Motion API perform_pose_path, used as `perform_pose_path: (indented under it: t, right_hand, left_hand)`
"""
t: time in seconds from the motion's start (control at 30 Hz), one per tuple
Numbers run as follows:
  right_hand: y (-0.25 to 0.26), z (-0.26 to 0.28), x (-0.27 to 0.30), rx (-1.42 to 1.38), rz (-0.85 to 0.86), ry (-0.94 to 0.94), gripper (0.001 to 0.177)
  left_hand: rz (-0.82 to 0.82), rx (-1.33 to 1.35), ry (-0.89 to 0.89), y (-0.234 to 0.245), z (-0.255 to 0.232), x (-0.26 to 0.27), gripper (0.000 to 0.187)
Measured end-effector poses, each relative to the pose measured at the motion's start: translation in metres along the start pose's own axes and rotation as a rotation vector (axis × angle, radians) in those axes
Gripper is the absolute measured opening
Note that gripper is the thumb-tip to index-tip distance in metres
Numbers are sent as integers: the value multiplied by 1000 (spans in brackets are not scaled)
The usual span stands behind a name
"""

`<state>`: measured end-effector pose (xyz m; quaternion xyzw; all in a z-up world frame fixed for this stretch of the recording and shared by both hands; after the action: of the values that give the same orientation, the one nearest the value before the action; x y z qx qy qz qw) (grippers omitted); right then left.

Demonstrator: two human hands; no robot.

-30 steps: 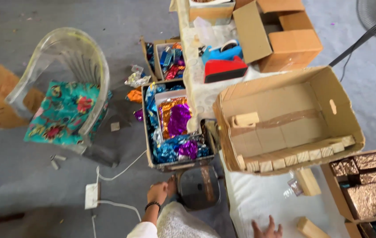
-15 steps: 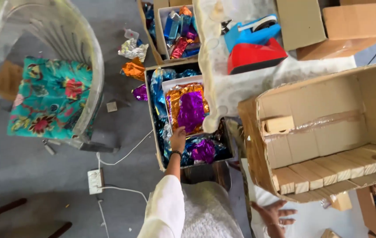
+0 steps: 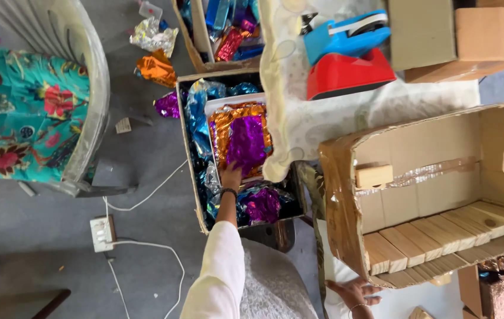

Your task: Wrapping small rectangular soap blocks in decorative foil and plastic packaging.

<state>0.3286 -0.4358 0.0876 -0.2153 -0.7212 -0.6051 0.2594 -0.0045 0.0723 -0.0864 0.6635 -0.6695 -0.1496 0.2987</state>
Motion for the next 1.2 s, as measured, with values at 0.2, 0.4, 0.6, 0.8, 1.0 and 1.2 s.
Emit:
perform_pose_path:
  t: [0.2, 0.4, 0.6, 0.8, 1.0, 1.2]
  right_hand:
    - [-11, -18, -16, 31, 30, -3, 175]
    - [-9, -9, -1, 98, 85, -91, 171]
    - [-30, -41, -40, 239, 44, -47, 170]
    - [-19, -28, -17, 268, 60, -153, 173]
    - [-2, -9, 13, 125, 51, -133, 168]
    - [-6, -11, 10, 182, 41, -216, 161]
  left_hand:
    - [280, 308, 393, -9, 12, -1, 39]
    - [312, 176, 278, -4, 12, -8, 40]
    - [277, 142, 241, 5, -9, -8, 38]
    - [234, -5, 172, 45, -62, 1, 32]
    - [84, 340, 140, 47, -72, 10, 28]
    - [290, 652, 422, 4, -25, 21, 43]
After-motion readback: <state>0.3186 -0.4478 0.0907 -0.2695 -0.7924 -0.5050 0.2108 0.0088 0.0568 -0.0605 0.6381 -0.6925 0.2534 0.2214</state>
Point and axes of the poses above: each hand's wrist, its own x-axis away from the middle knuckle, its own y-axis out of the back of the hand, z = x × y, the point moved 6 cm from there along -x, towards the middle knuckle, and after that the axes turned 5 degrees about -y, right-handed, at the moved point
